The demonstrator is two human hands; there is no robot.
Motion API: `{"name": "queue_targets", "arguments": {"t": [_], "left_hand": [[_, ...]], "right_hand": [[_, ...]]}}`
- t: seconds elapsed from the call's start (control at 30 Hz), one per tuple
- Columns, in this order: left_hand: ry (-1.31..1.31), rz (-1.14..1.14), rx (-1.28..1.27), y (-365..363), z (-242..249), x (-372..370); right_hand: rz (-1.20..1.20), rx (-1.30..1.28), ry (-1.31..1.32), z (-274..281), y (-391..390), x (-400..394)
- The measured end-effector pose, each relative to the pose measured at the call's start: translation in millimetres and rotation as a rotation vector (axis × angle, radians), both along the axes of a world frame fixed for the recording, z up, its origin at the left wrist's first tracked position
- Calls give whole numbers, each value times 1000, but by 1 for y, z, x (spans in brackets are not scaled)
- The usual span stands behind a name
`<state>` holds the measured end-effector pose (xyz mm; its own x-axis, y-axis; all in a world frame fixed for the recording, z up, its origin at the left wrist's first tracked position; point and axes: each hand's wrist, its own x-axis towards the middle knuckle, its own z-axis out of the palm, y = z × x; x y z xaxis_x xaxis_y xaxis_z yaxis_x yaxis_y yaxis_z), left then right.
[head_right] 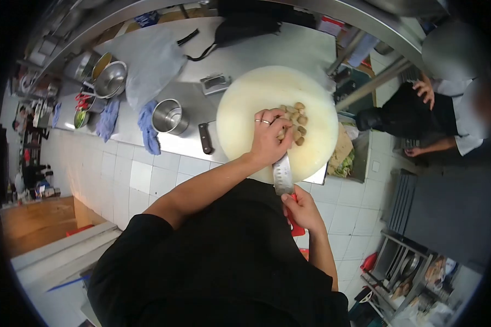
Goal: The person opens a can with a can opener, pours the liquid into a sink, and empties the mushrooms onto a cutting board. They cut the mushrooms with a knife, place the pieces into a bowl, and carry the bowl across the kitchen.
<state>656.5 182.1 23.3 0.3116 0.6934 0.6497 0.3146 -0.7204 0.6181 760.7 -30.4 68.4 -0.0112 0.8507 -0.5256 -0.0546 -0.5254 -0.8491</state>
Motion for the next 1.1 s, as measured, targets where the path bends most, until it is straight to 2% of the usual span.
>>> {"name": "queue_targets", "arguments": {"t": [0.13, 0.27, 0.33, 0.43, 0.5, 0.53, 0.6, 0.63, 0.67, 0.73, 0.77, 0.8, 0.83, 0.87, 0.9, 0.93, 0.97, 1.03, 1.1], "left_hand": [[-114, 106, -14, 24, 28, -45], [-104, 358, 62, 50, 41, -119], [-49, 532, 41, 65, 34, -163], [6, 657, -39, 102, 0, -230], [62, 748, -495, 129, -22, -266], [61, 754, -497, 139, -20, -277], [-193, 558, -1096, 154, -18, -290], [-67, 526, -1033, 154, -17, -294], [-71, 514, -1046, 147, -3, -286], [69, 434, -880, 115, 33, -256], [132, 389, -600, 97, 31, -238], [155, 231, -414, 81, 19, -221], [225, 122, -374, 59, 20, -201], [248, -19, -398, 43, 15, -182], [345, -65, -387, 27, 12, -164], [444, -103, -372, 14, 14, -146], [437, -126, -364, 8, 15, -130], [725, -109, -339, -1, 24, -106], [707, -153, -304, -1, 17, -86]], "right_hand": [[153, 2, -93, 29, 43, -12], [414, 29, -117, 53, 108, -46], [514, 30, -144, 64, 142, -77], [661, 18, -177, 78, 183, -120], [616, -118, -192, 88, 193, -136], [622, -118, -192, 92, 190, -133], [614, -51, -330, 98, 173, -103], [543, -49, -392, 100, 160, -84], [467, -50, -457, 101, 144, -61], [340, 76, -698, 84, 111, -8], [292, 135, -876, 77, 98, 16], [237, 191, -1055, 70, 86, 37], [180, 250, -1172, 66, 76, 54], [150, 213, -1291, 55, 67, 70], [128, 175, -1364, 44, 60, 82], [112, 141, -1432, 37, 56, 91], [121, 114, -1524, 27, 53, 94], [145, 98, -1554, 12, 50, 90], [179, 93, -1574, 9, 49, 75]]}}
